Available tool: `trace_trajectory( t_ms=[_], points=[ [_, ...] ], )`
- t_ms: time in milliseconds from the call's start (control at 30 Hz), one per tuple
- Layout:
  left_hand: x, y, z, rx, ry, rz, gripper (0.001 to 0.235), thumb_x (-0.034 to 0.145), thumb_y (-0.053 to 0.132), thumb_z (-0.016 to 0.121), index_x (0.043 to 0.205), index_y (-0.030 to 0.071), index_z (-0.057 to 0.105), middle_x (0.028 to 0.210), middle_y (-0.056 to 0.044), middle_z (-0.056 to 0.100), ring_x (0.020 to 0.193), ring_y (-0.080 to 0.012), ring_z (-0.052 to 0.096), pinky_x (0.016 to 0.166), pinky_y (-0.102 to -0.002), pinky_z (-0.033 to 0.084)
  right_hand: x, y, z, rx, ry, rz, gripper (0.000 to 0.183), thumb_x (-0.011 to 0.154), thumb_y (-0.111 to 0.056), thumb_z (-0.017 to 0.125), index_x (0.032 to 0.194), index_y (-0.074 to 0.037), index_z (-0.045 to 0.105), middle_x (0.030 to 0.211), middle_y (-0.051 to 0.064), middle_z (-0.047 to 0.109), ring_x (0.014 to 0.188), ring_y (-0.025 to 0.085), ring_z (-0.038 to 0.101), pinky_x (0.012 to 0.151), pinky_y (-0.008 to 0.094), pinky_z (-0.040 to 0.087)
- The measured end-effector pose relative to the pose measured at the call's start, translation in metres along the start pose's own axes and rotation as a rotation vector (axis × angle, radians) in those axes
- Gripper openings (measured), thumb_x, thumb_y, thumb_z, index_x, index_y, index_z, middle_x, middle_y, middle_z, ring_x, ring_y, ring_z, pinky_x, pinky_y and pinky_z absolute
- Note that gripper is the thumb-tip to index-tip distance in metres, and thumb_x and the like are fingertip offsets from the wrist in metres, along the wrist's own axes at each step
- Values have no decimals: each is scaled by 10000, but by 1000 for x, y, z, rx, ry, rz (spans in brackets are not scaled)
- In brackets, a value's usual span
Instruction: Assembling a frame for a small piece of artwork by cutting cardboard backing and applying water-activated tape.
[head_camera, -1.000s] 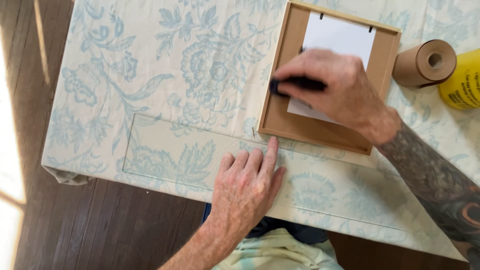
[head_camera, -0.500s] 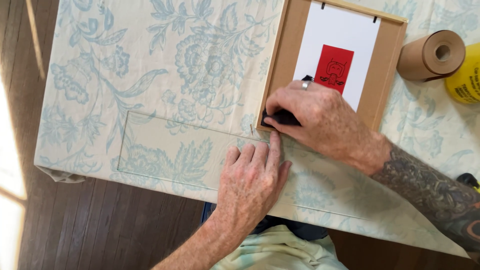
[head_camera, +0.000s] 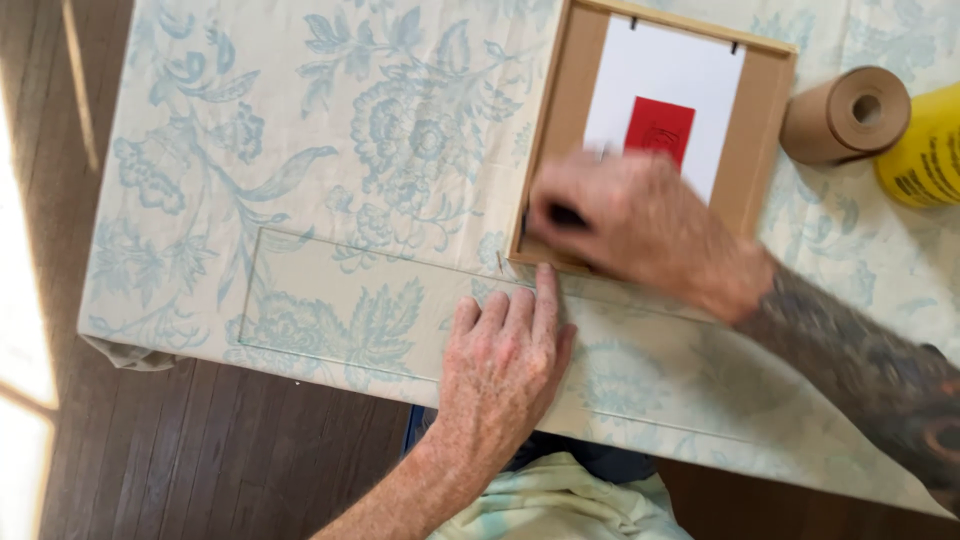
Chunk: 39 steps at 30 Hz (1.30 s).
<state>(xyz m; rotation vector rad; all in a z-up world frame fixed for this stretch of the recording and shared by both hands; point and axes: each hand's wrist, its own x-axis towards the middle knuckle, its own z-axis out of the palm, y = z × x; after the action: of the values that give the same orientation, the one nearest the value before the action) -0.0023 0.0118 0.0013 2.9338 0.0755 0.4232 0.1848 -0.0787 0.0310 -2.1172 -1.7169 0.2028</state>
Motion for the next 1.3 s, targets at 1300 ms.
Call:
trace_trajectory(
  t_ms=[1300],
  points=[
    [6, -2, -9, 143, -52, 78, 496, 1009, 433, 640, 1319, 47, 675, 837, -22, 609, 729, -235, 565, 701, -410, 431, -29, 36, -31, -35, -204, -269, 142, 979, -73, 653, 1113, -94, 694, 1063, 86, 701, 1015, 269, 663, 792, 351, 580]
  ],
)
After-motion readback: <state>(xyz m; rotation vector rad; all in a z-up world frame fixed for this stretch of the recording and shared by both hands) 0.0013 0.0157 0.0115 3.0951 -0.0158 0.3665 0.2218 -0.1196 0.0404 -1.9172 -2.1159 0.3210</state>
